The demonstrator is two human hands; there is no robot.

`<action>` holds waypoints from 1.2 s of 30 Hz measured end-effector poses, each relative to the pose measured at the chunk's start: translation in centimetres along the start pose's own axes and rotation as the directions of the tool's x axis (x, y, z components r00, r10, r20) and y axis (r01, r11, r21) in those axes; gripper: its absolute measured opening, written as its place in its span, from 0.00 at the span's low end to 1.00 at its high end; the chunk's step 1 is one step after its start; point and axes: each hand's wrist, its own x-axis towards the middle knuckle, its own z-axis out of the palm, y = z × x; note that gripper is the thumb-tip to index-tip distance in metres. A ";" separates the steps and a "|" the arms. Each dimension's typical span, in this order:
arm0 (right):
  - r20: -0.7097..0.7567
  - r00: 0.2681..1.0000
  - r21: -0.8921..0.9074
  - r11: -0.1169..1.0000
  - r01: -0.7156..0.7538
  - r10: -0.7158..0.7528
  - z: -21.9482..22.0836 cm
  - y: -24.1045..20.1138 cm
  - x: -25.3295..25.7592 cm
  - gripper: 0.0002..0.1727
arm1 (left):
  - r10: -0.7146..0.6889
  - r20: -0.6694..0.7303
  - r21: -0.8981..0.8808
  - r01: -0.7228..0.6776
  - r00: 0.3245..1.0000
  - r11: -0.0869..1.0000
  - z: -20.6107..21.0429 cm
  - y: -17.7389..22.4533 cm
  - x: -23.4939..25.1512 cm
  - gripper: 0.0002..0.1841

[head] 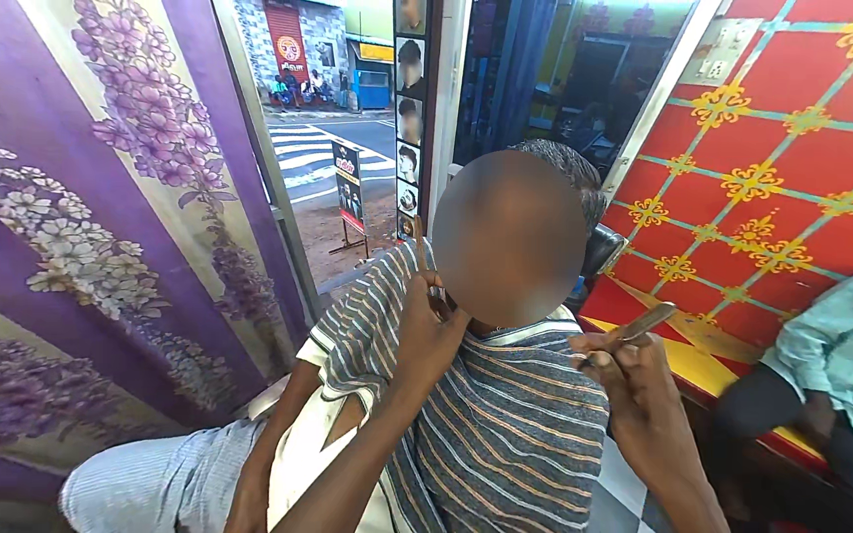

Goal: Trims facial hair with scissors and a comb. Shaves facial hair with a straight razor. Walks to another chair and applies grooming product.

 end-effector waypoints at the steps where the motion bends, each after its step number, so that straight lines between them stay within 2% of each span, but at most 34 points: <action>1: 0.081 0.996 -0.074 0.996 0.039 -0.033 0.1 -0.3 0.7 0.13 | -0.028 0.006 0.031 0.027 1.000 0.999 0.1 0.4 0.2 0.27; 3: 0.213 0.972 -0.261 0.953 0.155 -0.100 0.2 -1.1 2.0 0.10 | -0.053 0.000 0.073 0.053 0.999 0.996 0.3 0.8 0.5 0.30; 6: 0.340 0.920 -0.523 0.774 0.357 -0.195 0.4 -1.8 4.2 0.09 | -0.072 0.013 0.061 0.071 0.997 0.996 0.4 1.1 0.9 0.32; 8: 0.411 0.885 -0.582 0.683 0.441 -0.221 0.4 -1.9 5.5 0.08 | -0.089 0.022 0.026 0.089 0.996 0.996 0.6 0.9 1.0 0.31; 10: 0.471 0.858 -0.595 0.643 0.482 -0.208 0.4 -2.0 6.5 0.05 | -0.096 0.025 -0.001 0.096 0.995 0.995 0.8 0.6 1.1 0.29; 16: 0.607 0.795 -0.620 0.621 0.479 -0.007 1.0 -2.9 9.0 0.04 | -0.141 0.033 -0.114 0.144 0.990 0.983 1.3 0.3 0.7 0.28; 22: 0.613 0.775 -0.707 0.547 0.448 0.157 1.6 -4.5 9.9 0.06 | -0.140 0.025 -0.161 0.142 0.990 0.977 1.6 0.1 0.4 0.27; 26: 0.568 0.800 -0.759 0.498 0.419 0.192 1.7 -5.5 10.0 0.05 | -0.111 0.006 -0.165 0.111 0.994 0.980 1.8 0.0 0.3 0.26; 32: 0.514 0.841 -0.790 0.476 0.387 0.169 1.7 -6.2 9.8 0.05 | -0.094 -0.016 -0.140 0.091 0.995 0.986 1.9 -0.3 0.4 0.28; 36: 0.568 0.797 -0.768 0.482 0.423 0.207 1.5 -6.1 9.9 0.05 | -0.107 -0.005 -0.146 0.105 0.994 0.984 1.8 -0.4 0.4 0.27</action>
